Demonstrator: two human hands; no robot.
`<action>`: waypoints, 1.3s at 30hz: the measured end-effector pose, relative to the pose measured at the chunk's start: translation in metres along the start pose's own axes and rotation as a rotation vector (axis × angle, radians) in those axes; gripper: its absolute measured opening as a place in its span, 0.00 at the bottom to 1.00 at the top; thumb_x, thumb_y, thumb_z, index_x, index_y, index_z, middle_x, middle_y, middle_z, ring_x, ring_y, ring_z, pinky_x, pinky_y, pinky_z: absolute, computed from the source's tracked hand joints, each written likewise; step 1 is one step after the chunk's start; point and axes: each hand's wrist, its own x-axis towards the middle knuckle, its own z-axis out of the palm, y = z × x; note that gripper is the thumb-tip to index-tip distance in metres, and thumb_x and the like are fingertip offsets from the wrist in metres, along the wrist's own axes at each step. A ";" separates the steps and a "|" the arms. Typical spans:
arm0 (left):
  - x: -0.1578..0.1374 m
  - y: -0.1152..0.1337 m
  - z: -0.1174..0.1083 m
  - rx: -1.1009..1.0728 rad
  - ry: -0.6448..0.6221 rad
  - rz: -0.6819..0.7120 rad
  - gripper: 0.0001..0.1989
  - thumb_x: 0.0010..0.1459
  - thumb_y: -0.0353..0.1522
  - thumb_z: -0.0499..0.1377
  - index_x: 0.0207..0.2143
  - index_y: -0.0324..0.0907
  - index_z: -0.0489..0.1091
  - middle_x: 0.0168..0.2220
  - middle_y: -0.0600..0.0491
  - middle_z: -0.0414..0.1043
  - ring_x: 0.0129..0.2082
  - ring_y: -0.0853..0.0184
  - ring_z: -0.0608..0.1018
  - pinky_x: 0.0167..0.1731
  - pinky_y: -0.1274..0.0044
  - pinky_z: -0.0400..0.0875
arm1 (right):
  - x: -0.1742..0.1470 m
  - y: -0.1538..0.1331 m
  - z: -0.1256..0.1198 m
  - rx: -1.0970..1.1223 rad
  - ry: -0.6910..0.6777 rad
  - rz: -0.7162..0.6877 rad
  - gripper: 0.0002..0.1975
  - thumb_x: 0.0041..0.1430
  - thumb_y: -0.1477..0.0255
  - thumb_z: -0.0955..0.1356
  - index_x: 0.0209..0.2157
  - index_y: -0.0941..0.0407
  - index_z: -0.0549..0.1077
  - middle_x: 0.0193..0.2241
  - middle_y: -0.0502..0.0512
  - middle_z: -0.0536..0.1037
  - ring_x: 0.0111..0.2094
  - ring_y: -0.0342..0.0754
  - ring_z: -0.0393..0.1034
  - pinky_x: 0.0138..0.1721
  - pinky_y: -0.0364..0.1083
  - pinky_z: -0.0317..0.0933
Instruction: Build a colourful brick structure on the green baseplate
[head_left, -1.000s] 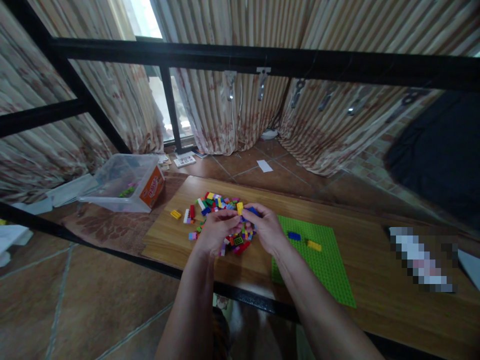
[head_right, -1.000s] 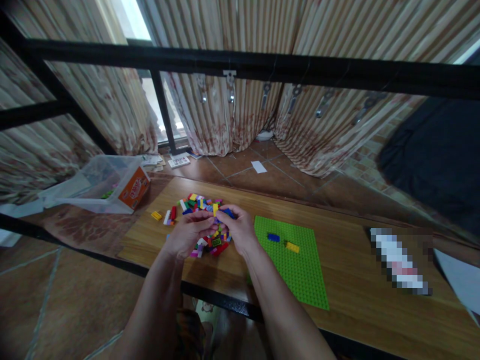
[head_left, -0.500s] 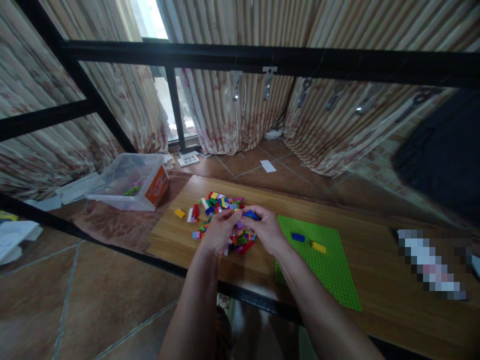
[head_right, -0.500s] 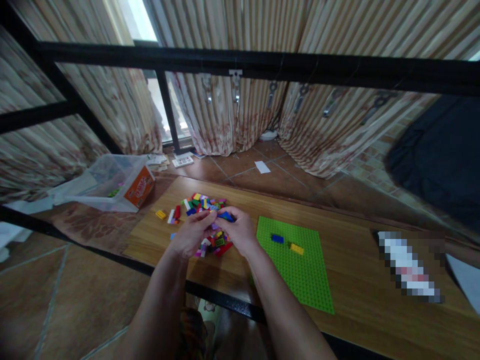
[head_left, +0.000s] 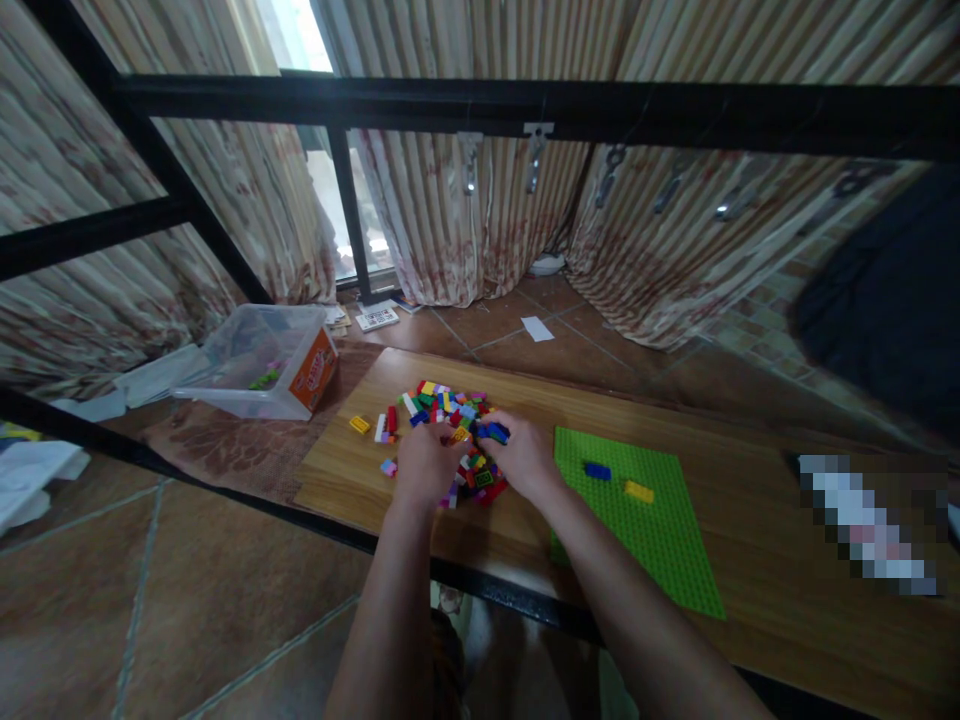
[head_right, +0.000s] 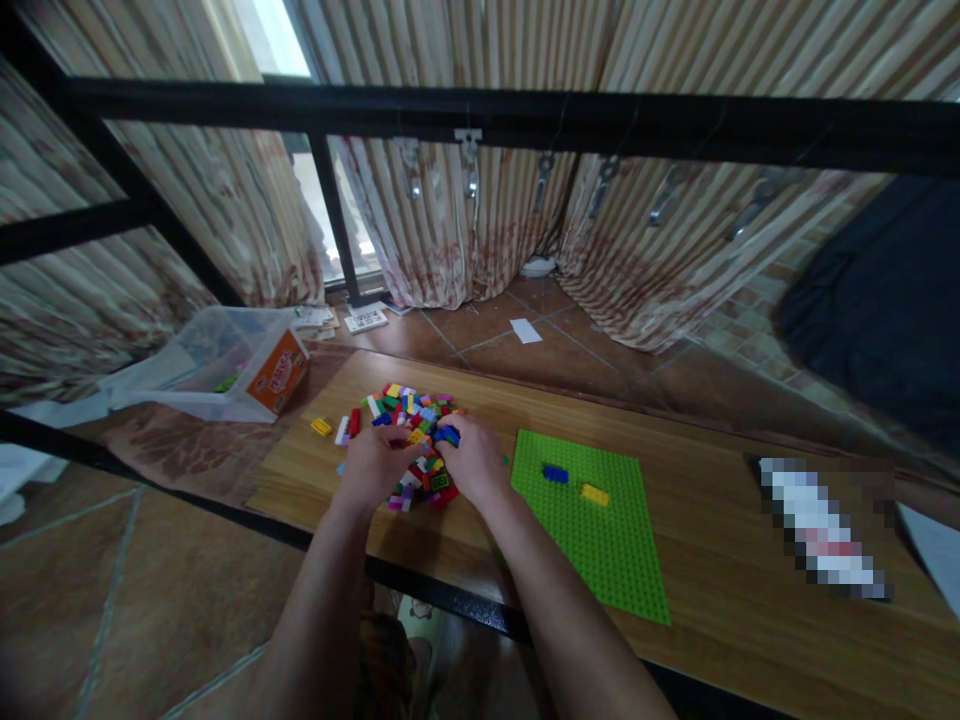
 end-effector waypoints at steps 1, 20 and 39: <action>-0.001 0.001 0.001 0.002 0.006 -0.010 0.07 0.43 0.31 0.65 0.17 0.42 0.71 0.16 0.57 0.64 0.21 0.70 0.65 0.26 0.78 0.53 | 0.000 -0.001 0.001 -0.005 0.000 -0.017 0.12 0.45 0.76 0.71 0.34 0.50 0.78 0.33 0.51 0.79 0.36 0.50 0.70 0.43 0.51 0.61; -0.013 0.027 0.012 -0.561 -0.284 0.000 0.13 0.57 0.40 0.57 0.34 0.42 0.76 0.29 0.53 0.75 0.29 0.66 0.75 0.27 0.79 0.65 | -0.024 -0.034 -0.025 1.095 0.016 0.315 0.18 0.53 0.64 0.69 0.47 0.49 0.73 0.42 0.53 0.80 0.42 0.50 0.74 0.36 0.47 0.67; -0.015 0.035 0.031 -0.401 -0.089 0.103 0.06 0.50 0.34 0.62 0.30 0.41 0.72 0.26 0.54 0.72 0.26 0.69 0.71 0.28 0.79 0.60 | -0.015 -0.021 -0.027 0.504 0.153 0.102 0.14 0.47 0.63 0.73 0.37 0.52 0.79 0.27 0.49 0.76 0.31 0.46 0.69 0.37 0.46 0.63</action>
